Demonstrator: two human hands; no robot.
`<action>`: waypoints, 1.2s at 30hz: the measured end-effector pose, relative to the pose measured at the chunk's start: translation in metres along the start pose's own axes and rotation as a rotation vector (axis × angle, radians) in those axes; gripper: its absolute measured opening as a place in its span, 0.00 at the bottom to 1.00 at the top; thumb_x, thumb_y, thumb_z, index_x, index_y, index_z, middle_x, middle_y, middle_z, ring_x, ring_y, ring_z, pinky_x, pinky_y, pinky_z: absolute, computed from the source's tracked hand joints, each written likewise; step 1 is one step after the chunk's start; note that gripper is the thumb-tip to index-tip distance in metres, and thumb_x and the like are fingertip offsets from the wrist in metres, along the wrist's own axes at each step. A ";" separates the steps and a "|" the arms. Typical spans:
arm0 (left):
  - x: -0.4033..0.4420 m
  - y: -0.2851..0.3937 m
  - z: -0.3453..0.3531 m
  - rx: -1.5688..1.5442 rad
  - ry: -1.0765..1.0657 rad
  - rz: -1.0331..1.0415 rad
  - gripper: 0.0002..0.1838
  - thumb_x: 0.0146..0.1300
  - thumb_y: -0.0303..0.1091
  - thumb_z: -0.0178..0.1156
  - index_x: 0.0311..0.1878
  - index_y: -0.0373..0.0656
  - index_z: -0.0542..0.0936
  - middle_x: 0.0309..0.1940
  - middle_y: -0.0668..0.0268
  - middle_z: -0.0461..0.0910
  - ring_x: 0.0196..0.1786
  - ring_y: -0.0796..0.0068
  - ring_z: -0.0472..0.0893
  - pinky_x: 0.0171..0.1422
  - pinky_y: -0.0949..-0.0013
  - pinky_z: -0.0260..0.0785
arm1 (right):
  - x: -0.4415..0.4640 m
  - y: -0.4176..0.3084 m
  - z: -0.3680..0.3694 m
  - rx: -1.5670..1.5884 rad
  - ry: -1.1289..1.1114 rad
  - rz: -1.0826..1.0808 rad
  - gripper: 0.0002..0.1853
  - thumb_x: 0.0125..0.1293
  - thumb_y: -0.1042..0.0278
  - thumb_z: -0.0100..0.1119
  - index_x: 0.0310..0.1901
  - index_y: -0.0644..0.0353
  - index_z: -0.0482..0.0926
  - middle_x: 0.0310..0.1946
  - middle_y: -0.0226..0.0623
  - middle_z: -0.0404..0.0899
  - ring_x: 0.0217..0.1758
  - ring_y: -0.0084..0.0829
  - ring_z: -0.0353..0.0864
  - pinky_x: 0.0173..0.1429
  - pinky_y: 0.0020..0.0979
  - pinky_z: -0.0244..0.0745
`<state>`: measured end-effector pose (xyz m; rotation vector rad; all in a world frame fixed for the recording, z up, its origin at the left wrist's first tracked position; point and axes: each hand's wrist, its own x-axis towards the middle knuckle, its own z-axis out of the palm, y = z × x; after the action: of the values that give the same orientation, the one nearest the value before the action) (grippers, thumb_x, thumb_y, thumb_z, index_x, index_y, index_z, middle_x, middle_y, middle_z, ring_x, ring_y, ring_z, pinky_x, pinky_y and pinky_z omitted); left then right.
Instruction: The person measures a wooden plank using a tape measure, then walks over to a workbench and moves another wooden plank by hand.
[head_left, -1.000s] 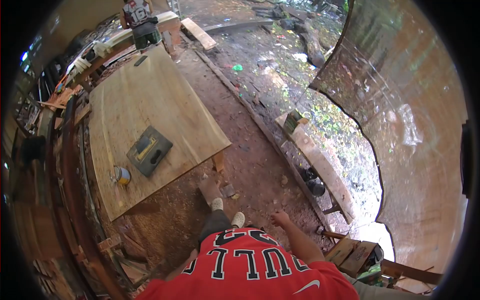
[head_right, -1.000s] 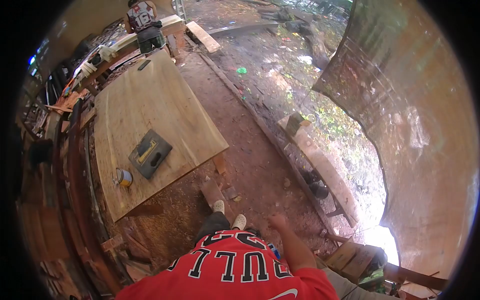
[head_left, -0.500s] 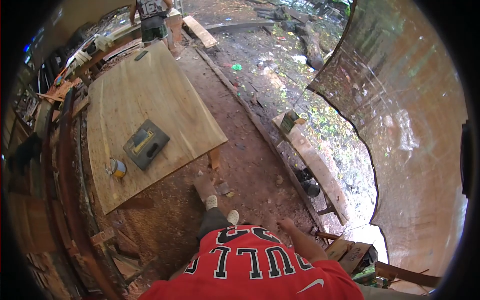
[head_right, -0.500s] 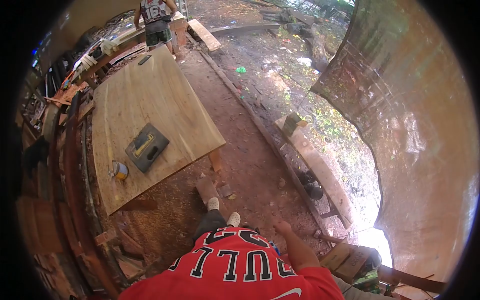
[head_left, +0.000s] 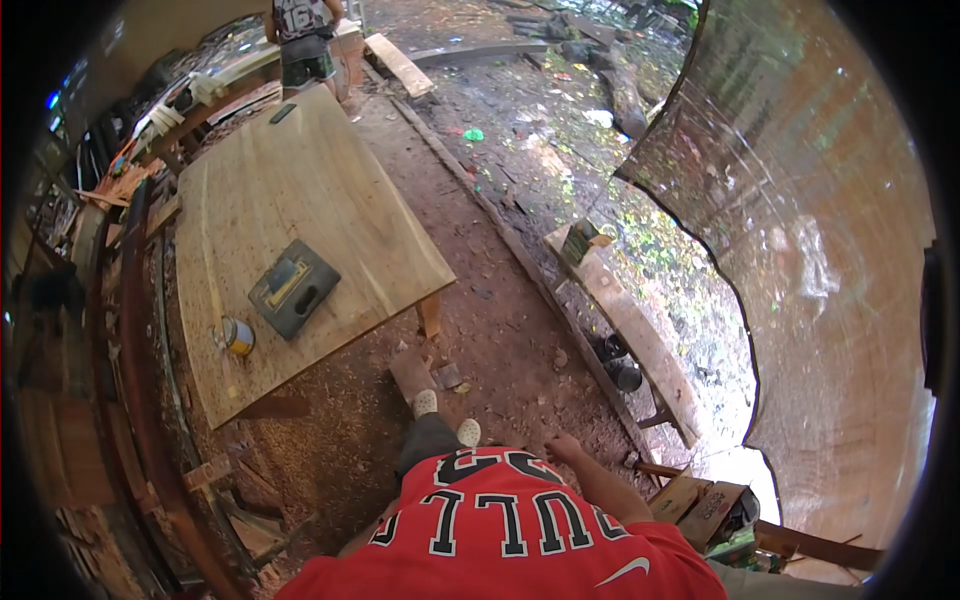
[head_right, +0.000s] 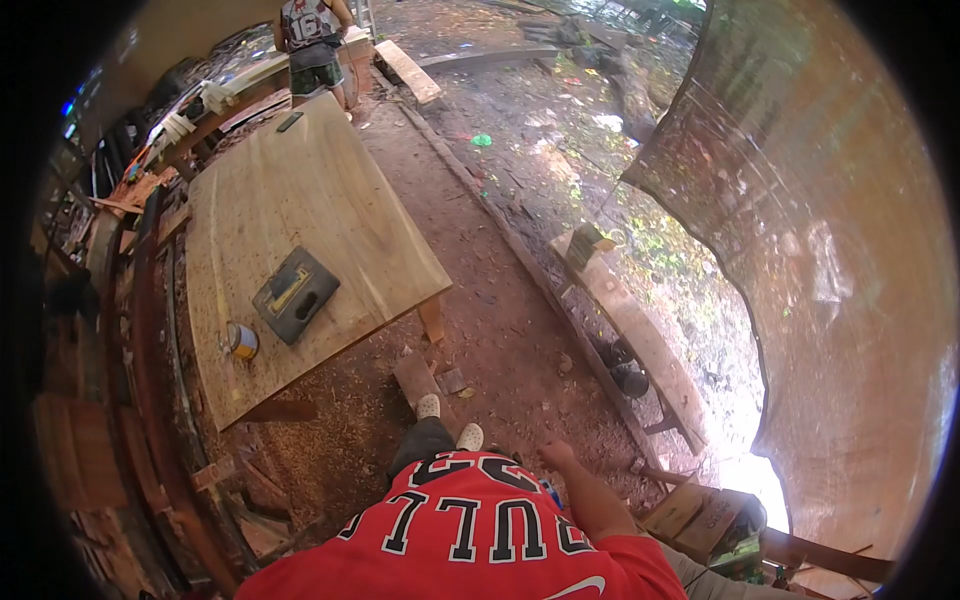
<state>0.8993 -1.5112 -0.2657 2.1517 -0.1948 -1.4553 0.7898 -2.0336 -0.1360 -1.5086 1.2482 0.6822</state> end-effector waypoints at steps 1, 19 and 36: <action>0.001 -0.001 0.000 -0.001 0.000 0.002 0.27 0.63 0.56 0.50 0.49 0.40 0.76 0.44 0.54 0.81 0.47 0.57 0.81 0.46 0.54 0.72 | -0.001 -0.001 0.000 -0.019 0.012 -0.003 0.13 0.55 0.61 0.59 0.35 0.63 0.79 0.27 0.37 0.82 0.25 0.31 0.84 0.27 0.31 0.78; 0.010 0.002 0.011 0.013 -0.003 0.029 0.27 0.62 0.56 0.51 0.48 0.40 0.78 0.43 0.53 0.81 0.47 0.56 0.81 0.46 0.53 0.72 | -0.010 -0.029 -0.013 0.029 -0.005 -0.034 0.08 0.55 0.65 0.57 0.24 0.59 0.75 0.19 0.33 0.77 0.20 0.30 0.79 0.21 0.32 0.73; 0.022 0.008 0.015 0.040 -0.005 0.063 0.27 0.60 0.56 0.52 0.47 0.39 0.79 0.42 0.52 0.81 0.47 0.55 0.81 0.46 0.52 0.72 | 0.019 0.006 -0.021 -0.188 -0.080 -0.125 0.09 0.54 0.63 0.56 0.30 0.60 0.78 0.24 0.35 0.80 0.23 0.31 0.82 0.24 0.30 0.77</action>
<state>0.8965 -1.5319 -0.2844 2.1539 -0.2939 -1.4330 0.7863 -2.0600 -0.1477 -1.6806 1.0427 0.7859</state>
